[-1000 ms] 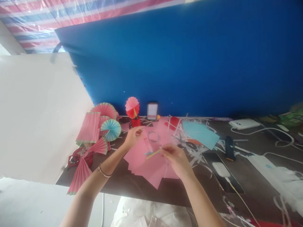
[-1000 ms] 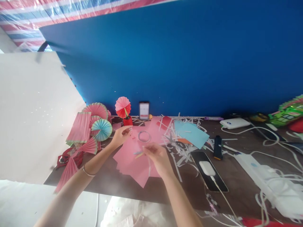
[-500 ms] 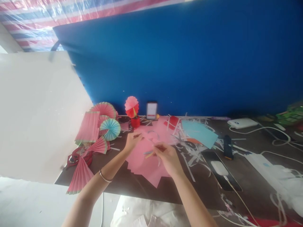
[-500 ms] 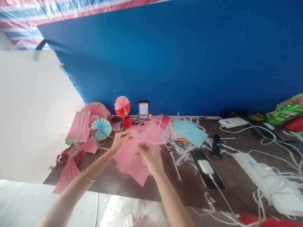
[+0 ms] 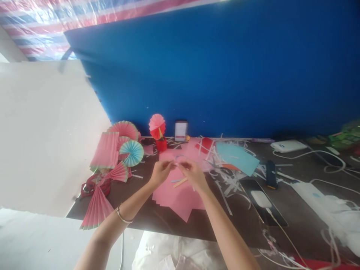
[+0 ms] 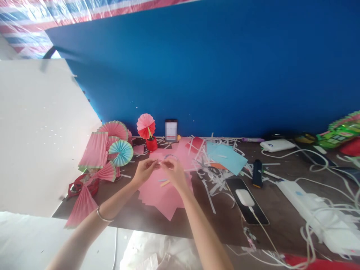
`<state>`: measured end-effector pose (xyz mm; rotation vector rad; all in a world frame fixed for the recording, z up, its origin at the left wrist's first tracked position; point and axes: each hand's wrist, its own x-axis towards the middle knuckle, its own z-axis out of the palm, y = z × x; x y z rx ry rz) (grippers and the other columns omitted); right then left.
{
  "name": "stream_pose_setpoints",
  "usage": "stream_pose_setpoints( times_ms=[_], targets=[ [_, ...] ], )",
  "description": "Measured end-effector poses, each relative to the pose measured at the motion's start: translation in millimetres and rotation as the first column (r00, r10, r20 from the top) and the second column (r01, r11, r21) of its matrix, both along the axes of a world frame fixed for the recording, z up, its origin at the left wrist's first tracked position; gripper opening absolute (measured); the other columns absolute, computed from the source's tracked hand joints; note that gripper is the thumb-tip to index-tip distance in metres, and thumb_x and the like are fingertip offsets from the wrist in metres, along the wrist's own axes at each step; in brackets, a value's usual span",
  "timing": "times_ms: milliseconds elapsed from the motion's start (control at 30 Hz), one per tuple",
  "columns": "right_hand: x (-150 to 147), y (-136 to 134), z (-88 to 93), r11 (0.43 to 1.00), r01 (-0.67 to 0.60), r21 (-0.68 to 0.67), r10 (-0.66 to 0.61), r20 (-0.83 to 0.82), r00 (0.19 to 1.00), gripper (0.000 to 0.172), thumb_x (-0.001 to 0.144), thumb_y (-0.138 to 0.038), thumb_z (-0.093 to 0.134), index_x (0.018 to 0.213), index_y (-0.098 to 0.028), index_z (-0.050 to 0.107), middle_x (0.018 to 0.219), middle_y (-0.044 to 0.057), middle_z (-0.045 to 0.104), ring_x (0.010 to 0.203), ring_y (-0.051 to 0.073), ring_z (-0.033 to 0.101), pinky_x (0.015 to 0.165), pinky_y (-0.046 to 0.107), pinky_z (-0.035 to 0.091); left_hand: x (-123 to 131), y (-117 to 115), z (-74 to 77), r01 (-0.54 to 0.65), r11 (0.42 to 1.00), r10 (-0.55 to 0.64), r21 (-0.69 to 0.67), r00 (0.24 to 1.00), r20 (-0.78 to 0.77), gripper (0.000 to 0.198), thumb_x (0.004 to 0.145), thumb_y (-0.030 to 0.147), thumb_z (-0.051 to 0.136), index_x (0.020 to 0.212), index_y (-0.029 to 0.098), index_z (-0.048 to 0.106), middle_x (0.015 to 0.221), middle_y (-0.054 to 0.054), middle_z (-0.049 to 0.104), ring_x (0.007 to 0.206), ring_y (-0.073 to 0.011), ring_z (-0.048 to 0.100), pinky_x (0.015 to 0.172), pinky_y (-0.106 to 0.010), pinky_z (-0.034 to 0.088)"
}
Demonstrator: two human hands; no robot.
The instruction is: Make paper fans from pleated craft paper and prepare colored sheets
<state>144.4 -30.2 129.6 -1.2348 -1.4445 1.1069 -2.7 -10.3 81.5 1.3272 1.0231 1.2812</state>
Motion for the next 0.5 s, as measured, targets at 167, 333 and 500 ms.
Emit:
stream_pose_setpoints(
  times_ms=[167, 333, 500],
  targets=[
    [1, 3, -4.4, 0.999, -0.032, 0.017, 0.031, 0.033, 0.999, 0.026, 0.07, -0.042, 0.06, 0.075, -0.016, 0.065, 0.07, 0.004, 0.063, 0.058, 0.015, 0.054, 0.048, 0.026, 0.043, 2, -2, 0.9, 0.008, 0.997, -0.003, 0.078, 0.997, -0.071, 0.027, 0.077, 0.038, 0.058, 0.083, 0.013, 0.067, 0.081, -0.006, 0.069, 0.075, -0.0191, 0.066, 0.075, -0.036, 0.057],
    [2, 8, -11.4, 0.997, 0.0, 0.077, -0.003, 0.037, 0.999, 0.022, 0.07, -0.038, 0.061, 0.072, -0.016, 0.063, 0.073, 0.006, 0.065, 0.068, 0.018, 0.059, 0.06, 0.028, 0.046, 2, -2, 1.1, 0.031, 0.995, -0.021, 0.098, 0.994, -0.108, 0.026, 0.079, 0.036, 0.056, 0.089, 0.013, 0.065, 0.083, -0.007, 0.069, 0.078, -0.0195, 0.066, 0.076, -0.035, 0.056],
    [2, 11, -15.6, 0.998, 0.019, 0.056, -0.02, 0.01, 1.0, 0.027, 0.07, -0.038, 0.062, 0.086, -0.017, 0.061, 0.072, 0.005, 0.065, 0.069, 0.019, 0.062, 0.066, 0.032, 0.049, 0, -2, 2.9, 0.054, 0.991, -0.032, 0.122, 0.984, -0.175, 0.027, 0.081, 0.034, 0.053, 0.093, 0.013, 0.064, 0.088, -0.008, 0.068, 0.08, -0.0203, 0.066, 0.076, -0.036, 0.056]
  ],
)
